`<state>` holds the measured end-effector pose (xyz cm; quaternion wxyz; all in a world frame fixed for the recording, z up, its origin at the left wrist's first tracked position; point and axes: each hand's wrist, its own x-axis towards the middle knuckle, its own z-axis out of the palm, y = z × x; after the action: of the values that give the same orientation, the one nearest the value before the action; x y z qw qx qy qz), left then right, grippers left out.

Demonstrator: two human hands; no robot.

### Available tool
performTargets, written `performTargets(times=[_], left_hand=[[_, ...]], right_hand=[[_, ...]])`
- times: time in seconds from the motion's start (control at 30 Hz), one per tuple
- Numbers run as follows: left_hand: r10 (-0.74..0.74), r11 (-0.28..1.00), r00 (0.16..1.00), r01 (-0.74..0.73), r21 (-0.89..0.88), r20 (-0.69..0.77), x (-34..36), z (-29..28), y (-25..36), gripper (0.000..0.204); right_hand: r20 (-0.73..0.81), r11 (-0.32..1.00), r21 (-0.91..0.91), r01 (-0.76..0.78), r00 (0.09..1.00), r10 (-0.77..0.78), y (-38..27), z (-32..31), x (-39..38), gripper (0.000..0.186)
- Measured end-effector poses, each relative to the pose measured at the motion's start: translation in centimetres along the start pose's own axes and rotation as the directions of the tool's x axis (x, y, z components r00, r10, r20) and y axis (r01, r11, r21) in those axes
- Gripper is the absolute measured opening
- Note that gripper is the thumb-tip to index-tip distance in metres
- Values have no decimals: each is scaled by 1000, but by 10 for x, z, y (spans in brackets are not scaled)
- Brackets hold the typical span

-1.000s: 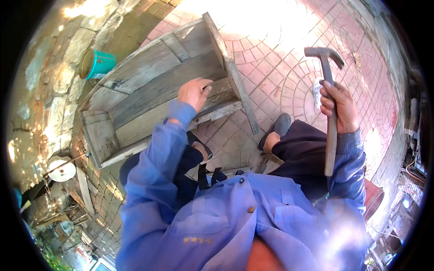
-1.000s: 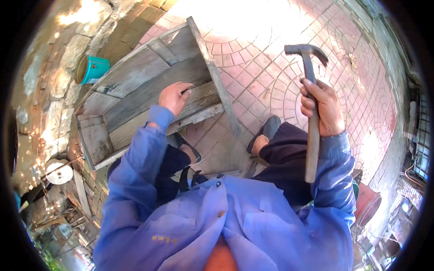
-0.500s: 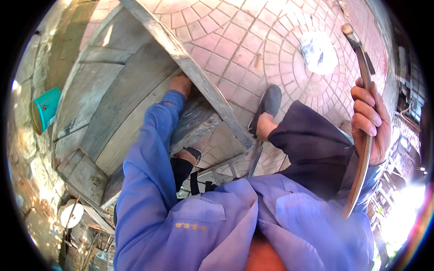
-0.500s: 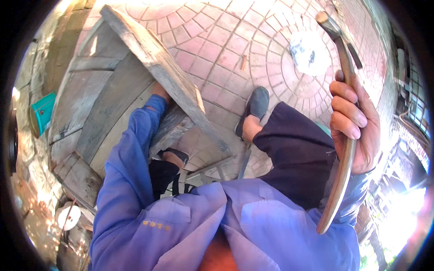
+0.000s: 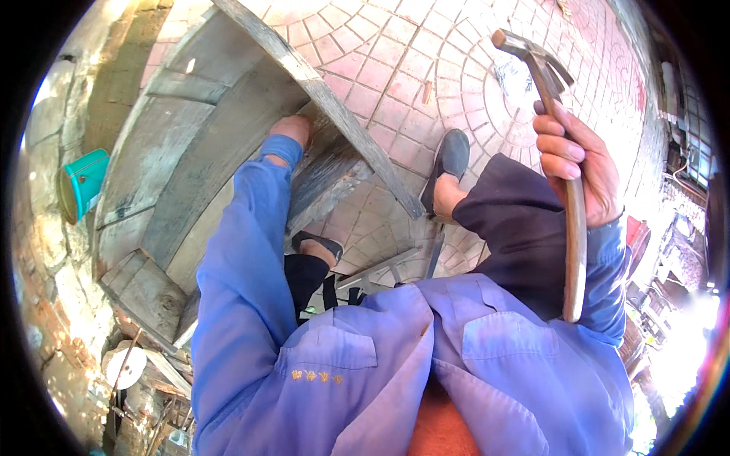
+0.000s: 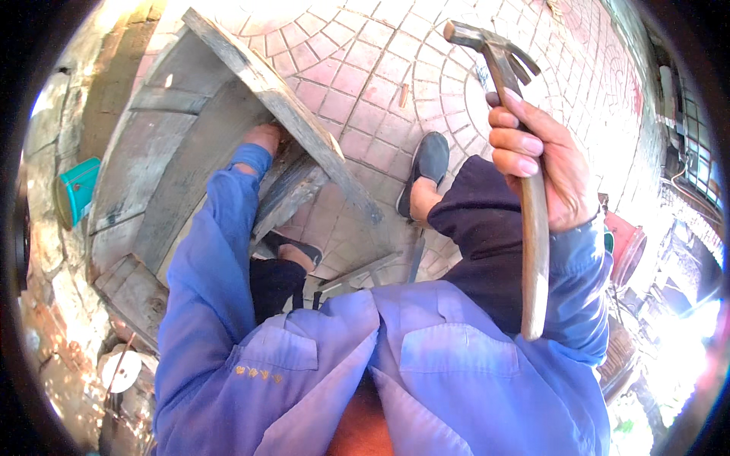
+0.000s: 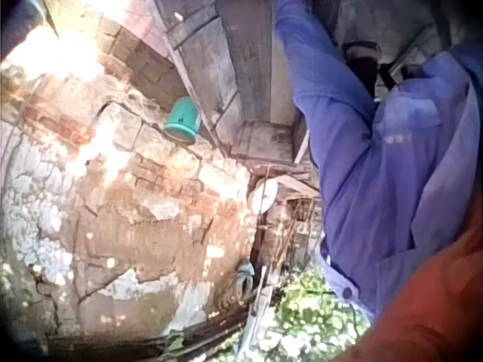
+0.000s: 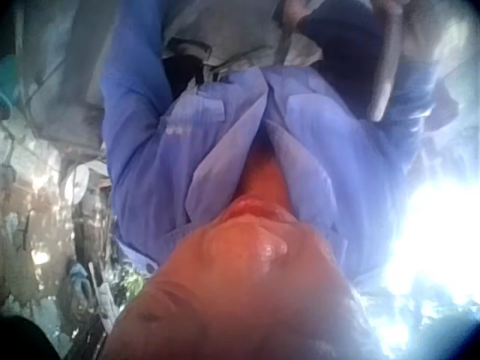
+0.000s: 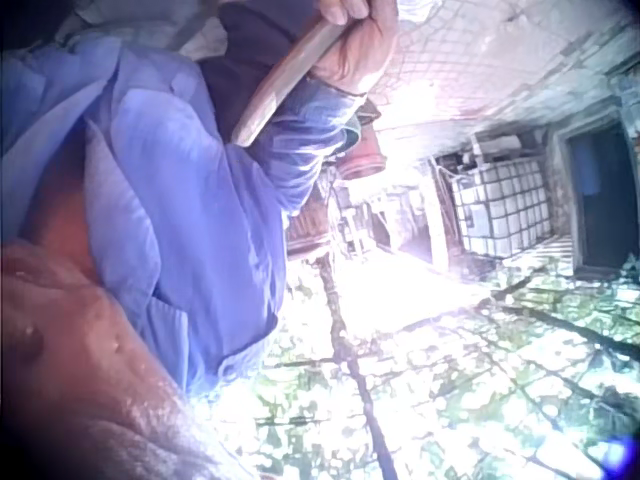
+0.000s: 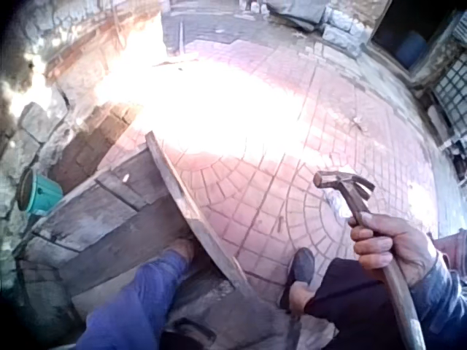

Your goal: The person uses a hammer to strike a wooden plank on a wooden structure. They then reposition the structure and use the hammer to drive nails into the wood, securing the pieces together.

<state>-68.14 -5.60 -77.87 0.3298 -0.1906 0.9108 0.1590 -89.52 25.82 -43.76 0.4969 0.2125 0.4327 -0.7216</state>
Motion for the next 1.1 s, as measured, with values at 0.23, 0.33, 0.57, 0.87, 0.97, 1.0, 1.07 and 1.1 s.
performTargets(times=[0.23, 0.33, 0.57, 0.87, 0.97, 1.0, 1.07, 1.1], left_hand=[[-369, 373, 890, -122, -920, -268, -148, -78, 29, 12], [-296, 74, 831, -473, -878, -472, -195, -76, 92, 6], [-388, 253, 748, -475, -843, -538, -197, -57, 153, 13], [-99, 916, 663, -230, -329, -742, -193, -49, 145, 10], [97, 969, 657, -235, -81, -748, -193, -49, 145, 12], [131, 973, 673, -230, -36, -728, -193, -50, 145, 11], [195, 981, 745, -160, 113, -637, -193, -54, 149, 8], [220, 972, 779, -128, 195, -588, -194, -57, 152, 10]], right_hand=[[291, 515, -536, 669, 719, -631, 37, -11, -19, 22], [84, 522, -735, 434, 821, -564, 74, -35, -30, 20], [60, 759, -512, 403, 898, -437, 166, -103, -48, 25], [62, 702, -545, 458, 857, -511, 186, -135, -61, 25], [20, 735, -531, 423, 873, -488, 185, -133, -60, 26], [20, 754, -502, 423, 878, -478, 185, -132, -60, 27], [16, 789, -447, 422, 885, -464, 184, -130, -59, 27], [15, 795, -440, 418, 888, -459, 184, -129, -59, 27]])
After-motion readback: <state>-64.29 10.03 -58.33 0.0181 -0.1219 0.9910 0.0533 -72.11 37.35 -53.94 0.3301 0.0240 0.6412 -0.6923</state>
